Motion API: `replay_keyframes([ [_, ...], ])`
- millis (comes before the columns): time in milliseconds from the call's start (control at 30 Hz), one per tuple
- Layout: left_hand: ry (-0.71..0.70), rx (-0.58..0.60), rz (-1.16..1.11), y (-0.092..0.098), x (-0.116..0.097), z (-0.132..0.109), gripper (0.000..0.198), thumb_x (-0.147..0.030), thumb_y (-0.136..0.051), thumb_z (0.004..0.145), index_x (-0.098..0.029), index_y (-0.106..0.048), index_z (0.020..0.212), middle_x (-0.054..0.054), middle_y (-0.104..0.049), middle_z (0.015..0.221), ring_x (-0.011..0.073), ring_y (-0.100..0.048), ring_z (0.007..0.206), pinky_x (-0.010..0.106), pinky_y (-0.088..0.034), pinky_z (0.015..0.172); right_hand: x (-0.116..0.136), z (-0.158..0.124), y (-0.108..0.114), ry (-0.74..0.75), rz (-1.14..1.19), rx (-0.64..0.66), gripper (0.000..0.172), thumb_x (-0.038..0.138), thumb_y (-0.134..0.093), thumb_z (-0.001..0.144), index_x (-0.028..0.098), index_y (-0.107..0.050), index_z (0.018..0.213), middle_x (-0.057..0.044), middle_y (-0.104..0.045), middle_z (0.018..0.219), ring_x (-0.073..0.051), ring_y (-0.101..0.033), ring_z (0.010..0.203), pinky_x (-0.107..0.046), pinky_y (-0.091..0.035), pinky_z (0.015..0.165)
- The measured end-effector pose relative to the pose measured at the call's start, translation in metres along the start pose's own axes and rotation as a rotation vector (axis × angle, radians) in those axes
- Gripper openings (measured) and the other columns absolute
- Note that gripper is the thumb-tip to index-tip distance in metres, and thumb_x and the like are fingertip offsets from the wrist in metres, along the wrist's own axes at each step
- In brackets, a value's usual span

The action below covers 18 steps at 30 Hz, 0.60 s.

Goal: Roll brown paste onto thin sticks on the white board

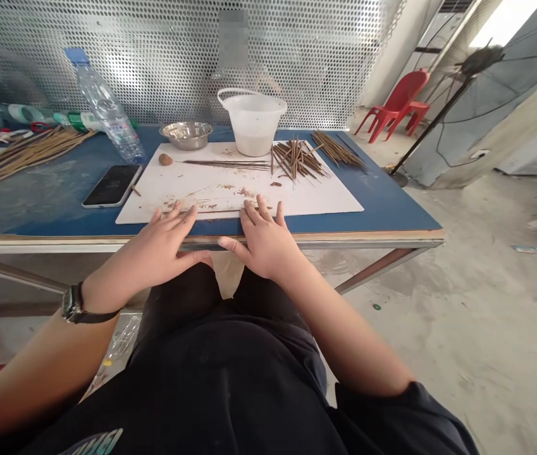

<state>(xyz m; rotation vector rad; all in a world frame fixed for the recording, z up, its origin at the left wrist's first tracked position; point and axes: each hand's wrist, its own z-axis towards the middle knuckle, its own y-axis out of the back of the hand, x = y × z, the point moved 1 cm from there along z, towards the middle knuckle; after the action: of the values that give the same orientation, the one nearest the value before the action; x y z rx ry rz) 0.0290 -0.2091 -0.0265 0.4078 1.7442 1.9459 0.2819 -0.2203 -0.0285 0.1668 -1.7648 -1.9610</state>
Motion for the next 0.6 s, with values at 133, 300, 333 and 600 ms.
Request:
replay_keyframes([
  [133, -0.013, -0.009, 0.013, -0.002, -0.004, -0.012, 0.103, -0.077, -0.046, 0.109, -0.004, -0.027, 0.180, 0.026, -0.036, 0.182, 0.0451, -0.025, 0.173, 0.064, -0.023, 0.140, 0.004, -0.008, -0.004, 0.052, 0.024, -0.029, 0.116, 0.085, -0.004, 0.106, -0.002, -0.039, 0.174, -0.027, -0.035, 0.182, -0.045, -0.015, 0.175, -0.073, -0.011, 0.139],
  [300, 0.030, 0.030, 0.020, -0.001, 0.001, 0.008, 0.104, -0.073, -0.052, 0.108, -0.002, -0.026, 0.179, 0.027, -0.031, 0.183, 0.0449, -0.024, 0.173, 0.064, -0.024, 0.139, 0.003, 0.016, -0.005, 0.056, 0.021, -0.007, 0.113, 0.084, -0.007, 0.108, -0.001, -0.039, 0.174, -0.027, -0.036, 0.181, -0.045, -0.017, 0.175, -0.072, -0.011, 0.139],
  [333, 0.044, 0.044, 0.019, 0.000, 0.003, 0.014, 0.104, -0.073, -0.053, 0.108, -0.001, -0.026, 0.179, 0.028, -0.029, 0.183, 0.0451, -0.022, 0.173, 0.064, -0.024, 0.139, 0.002, 0.022, -0.004, 0.041, 0.012, -0.001, 0.113, 0.084, -0.008, 0.108, -0.002, -0.039, 0.174, -0.027, -0.036, 0.181, -0.045, -0.016, 0.175, -0.072, -0.011, 0.139],
  [600, 0.032, 0.028, -0.007, 0.001, 0.004, 0.009, 0.105, -0.078, -0.048, 0.108, -0.007, -0.024, 0.181, 0.026, -0.032, 0.184, 0.0474, -0.022, 0.173, 0.069, -0.024, 0.138, -0.001, 0.008, -0.002, 0.057, 0.021, -0.009, 0.114, 0.086, -0.009, 0.107, 0.000, -0.040, 0.174, -0.026, -0.036, 0.181, -0.046, -0.014, 0.175, -0.075, -0.010, 0.138],
])
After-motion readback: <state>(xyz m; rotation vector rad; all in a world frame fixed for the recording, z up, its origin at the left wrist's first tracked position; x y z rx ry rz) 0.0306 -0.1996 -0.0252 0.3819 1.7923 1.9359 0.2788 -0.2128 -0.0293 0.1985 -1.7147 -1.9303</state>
